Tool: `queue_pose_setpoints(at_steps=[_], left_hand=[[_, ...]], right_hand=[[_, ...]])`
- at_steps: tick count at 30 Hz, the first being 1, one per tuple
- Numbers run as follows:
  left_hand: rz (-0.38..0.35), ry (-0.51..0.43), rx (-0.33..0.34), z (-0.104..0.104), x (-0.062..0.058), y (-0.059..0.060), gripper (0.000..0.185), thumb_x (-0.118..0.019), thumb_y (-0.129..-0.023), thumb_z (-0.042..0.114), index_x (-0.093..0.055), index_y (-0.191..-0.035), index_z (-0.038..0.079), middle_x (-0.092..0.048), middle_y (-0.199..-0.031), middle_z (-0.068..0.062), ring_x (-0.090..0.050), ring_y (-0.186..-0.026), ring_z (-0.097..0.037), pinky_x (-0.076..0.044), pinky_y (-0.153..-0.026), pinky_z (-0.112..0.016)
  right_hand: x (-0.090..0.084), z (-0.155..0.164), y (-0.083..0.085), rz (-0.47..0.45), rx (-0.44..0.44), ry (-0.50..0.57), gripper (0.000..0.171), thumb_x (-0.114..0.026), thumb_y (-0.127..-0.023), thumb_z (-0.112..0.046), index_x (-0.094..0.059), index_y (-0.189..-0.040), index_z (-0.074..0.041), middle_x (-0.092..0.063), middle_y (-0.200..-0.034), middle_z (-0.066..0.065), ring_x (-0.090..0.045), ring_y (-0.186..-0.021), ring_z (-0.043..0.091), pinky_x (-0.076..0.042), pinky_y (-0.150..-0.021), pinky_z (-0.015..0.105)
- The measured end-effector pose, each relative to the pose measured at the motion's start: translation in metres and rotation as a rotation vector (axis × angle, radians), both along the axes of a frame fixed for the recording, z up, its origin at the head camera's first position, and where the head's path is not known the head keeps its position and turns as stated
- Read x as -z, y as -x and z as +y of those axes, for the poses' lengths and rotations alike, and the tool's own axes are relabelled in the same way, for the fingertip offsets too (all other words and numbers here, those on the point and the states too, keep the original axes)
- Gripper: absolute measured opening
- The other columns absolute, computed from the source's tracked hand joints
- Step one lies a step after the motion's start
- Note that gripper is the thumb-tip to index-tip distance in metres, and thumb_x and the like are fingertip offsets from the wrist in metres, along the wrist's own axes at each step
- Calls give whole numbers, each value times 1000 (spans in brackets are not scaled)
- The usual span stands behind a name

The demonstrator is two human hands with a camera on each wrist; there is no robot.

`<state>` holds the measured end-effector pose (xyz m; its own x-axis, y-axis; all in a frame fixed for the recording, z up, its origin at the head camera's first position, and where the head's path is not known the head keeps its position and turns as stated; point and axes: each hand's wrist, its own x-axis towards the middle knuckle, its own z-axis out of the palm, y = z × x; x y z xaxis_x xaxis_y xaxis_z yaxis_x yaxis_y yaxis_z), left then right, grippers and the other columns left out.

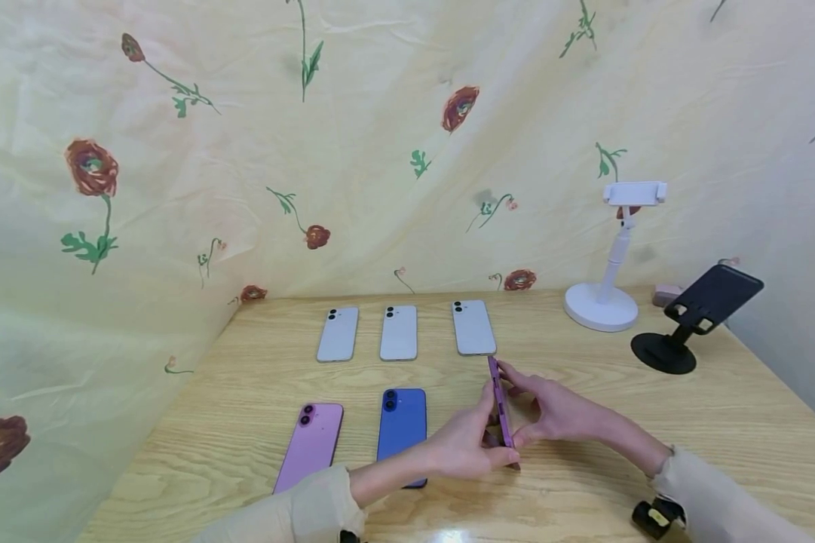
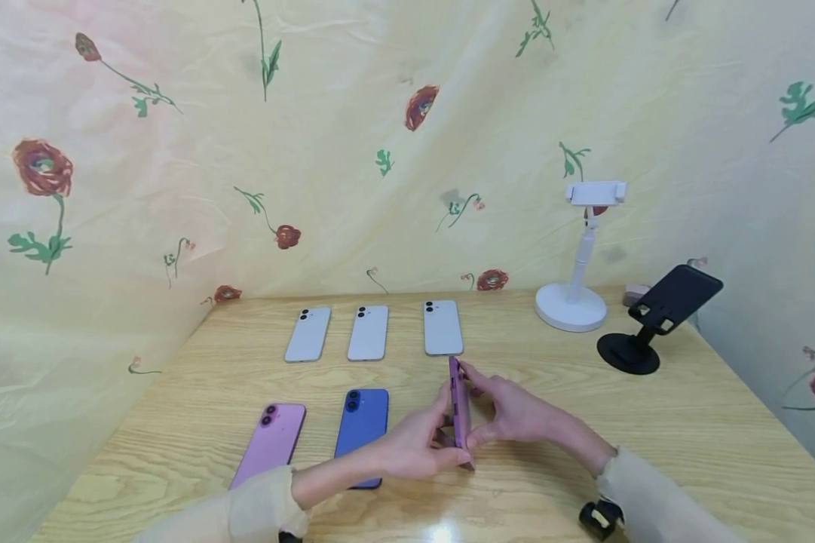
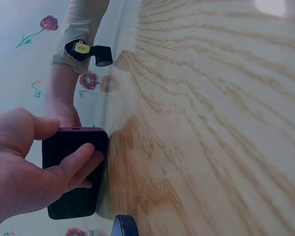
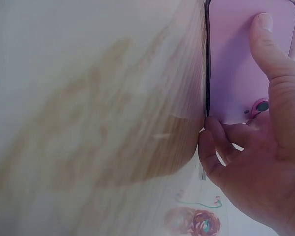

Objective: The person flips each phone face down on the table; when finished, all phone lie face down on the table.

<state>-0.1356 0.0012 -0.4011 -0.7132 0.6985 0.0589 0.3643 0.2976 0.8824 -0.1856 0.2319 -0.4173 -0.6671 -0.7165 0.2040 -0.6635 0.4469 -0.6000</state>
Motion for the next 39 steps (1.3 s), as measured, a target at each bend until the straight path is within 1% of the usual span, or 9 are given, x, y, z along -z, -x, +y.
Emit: queue_pose_setpoints(at_steps=[4,9,13,16,20,24,27,32,39], left_hand=[[-47,-37,15,-1,1,0,104,-70,-93,5,10,-159,5,-64,-96,1,-64,-87,-2,-52,-77,-18],[-63,-60,28,-2,2,0,103,-69,-93,2,12,-158,3,-66,-96,1,-65,-86,-2,-53,-76,-19],[-18,-15,-1,-4,3,0,103,-72,-91,4,8,-156,-5,-67,-96,-2,-63,-83,-1,-52,-76,-17],[-12,4,-24,-5,4,0,102,-74,-89,4,4,-155,-8,-68,-103,-5,-63,-85,-1,-51,-77,-17],[-21,23,-35,-8,3,0,102,-75,-88,3,1,-155,-10,-69,-108,-8,-63,-86,-1,-52,-75,-17],[3,57,-44,-11,3,0,103,-76,-87,5,0,-154,-12,-70,-108,-5,-61,-83,0,-51,-72,-16],[16,79,-50,-12,4,0,103,-77,-87,5,0,-153,-14,-70,-104,-2,-59,-79,1,-49,-69,-16],[26,99,-62,-13,5,0,107,-78,-85,5,2,-154,-11,-65,-87,4,-54,-70,-1,-46,-62,-17],[16,126,-91,-14,3,-1,110,-81,-84,6,2,-155,-10,-62,-83,4,-54,-69,-2,-45,-62,-18]], right_hand=[[1,0,-1,-19,13,-9,116,-85,-73,-46,-23,-155,7,-63,-127,13,-50,-89,18,-44,-69,28],[2,-1,-3,-35,30,-15,113,-85,-72,-44,-27,-153,8,-62,-125,9,-43,-84,17,-39,-67,27],[3,-2,-2,-23,11,-8,110,-86,-73,-43,-29,-153,8,-60,-133,15,-46,-90,19,-40,-73,29],[4,-2,-2,16,-14,-6,107,-86,-74,-43,-31,-152,8,-51,-145,20,-50,-99,20,-42,-81,32],[3,-3,-2,56,-14,-13,106,-86,-75,-44,-34,-150,10,-47,-147,23,-52,-105,23,-42,-86,33],[3,-4,-5,50,23,-25,105,-87,-74,-44,-37,-147,13,-44,-147,28,-51,-107,26,-43,-86,33],[2,-5,-7,30,48,-43,105,-87,-73,-45,-38,-146,13,-41,-148,30,-49,-108,28,-43,-87,35],[-1,-5,-9,-2,70,-74,106,-86,-73,-47,-39,-146,12,-39,-150,30,-47,-110,30,-45,-88,38],[-2,-5,-10,11,77,-92,105,-86,-73,-48,-40,-146,13,-39,-149,31,-47,-109,29,-44,-87,37]])
